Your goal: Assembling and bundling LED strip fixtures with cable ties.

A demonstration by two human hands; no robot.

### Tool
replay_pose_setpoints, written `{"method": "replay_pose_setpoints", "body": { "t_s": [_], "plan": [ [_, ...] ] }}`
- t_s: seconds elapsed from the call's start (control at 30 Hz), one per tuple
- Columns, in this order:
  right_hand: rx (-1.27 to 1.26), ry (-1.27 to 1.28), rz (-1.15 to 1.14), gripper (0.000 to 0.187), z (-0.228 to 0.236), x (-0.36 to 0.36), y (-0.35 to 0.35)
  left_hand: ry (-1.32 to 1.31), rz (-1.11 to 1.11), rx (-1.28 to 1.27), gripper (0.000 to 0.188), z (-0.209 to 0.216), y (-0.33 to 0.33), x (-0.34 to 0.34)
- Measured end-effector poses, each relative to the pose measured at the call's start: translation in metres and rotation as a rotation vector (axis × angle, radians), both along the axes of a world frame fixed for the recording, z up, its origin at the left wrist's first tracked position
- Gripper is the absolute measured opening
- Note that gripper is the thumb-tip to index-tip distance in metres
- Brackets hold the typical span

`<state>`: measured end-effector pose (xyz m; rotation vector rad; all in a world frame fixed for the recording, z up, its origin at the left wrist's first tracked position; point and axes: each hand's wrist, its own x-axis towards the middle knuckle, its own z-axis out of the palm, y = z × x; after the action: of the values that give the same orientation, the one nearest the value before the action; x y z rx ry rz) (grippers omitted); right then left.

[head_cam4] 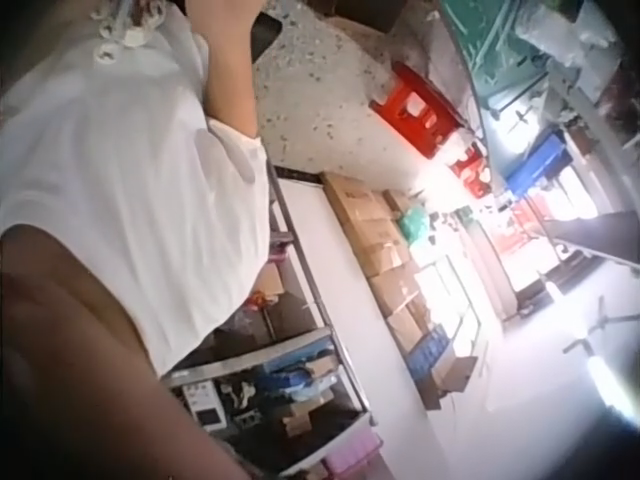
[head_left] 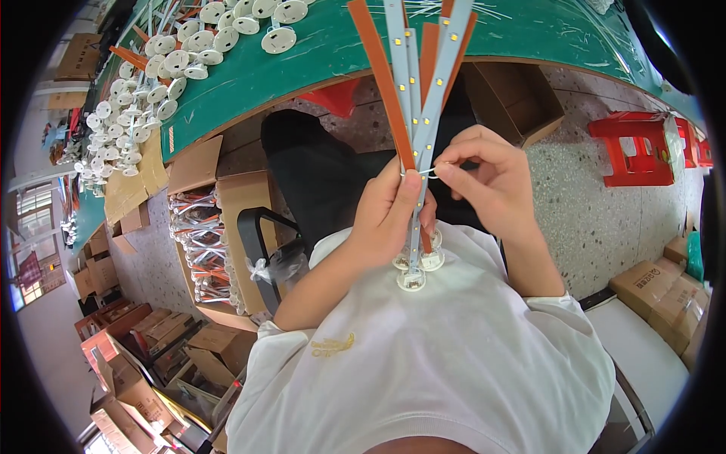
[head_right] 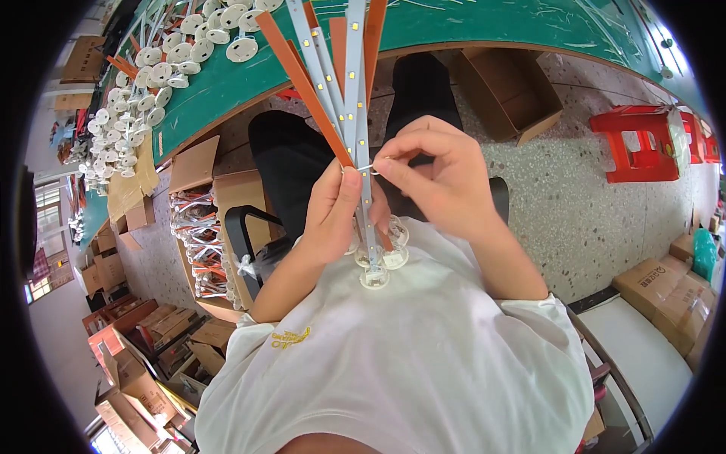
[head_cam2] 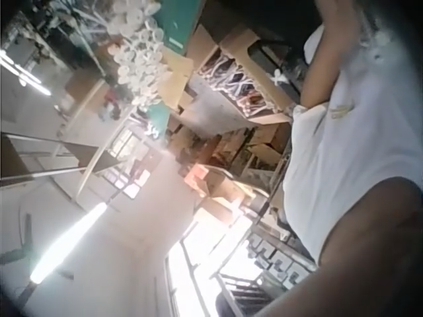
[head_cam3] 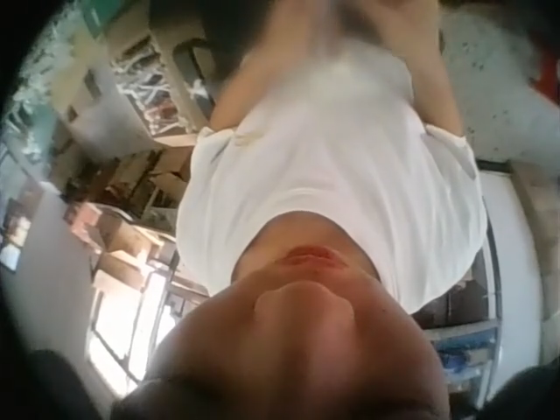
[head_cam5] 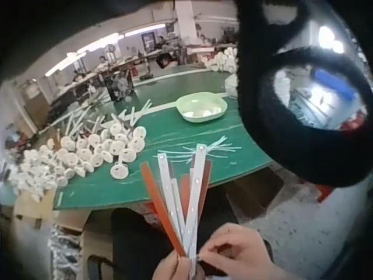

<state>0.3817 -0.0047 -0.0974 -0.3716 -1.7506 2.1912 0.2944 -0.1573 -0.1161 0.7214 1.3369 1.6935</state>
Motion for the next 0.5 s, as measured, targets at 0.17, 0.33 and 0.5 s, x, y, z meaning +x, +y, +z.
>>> {"method": "replay_pose_setpoints", "body": {
  "t_s": [0.17,0.33,0.5],
  "plan": [
    [0.323,-0.078,-0.191,0.014,0.005,0.010,-0.015,-0.035,0.078,-0.028,0.036,-0.001,0.000,0.000],
    [0.483,-0.016,-0.178,0.011,-0.002,0.009,-0.022,0.040,0.055,-0.022,0.036,-0.001,0.001,0.001],
    [1.015,0.370,-0.245,0.014,-0.009,0.004,-0.018,0.100,0.047,-0.017,0.034,0.005,0.001,-0.002]
  ]
}}
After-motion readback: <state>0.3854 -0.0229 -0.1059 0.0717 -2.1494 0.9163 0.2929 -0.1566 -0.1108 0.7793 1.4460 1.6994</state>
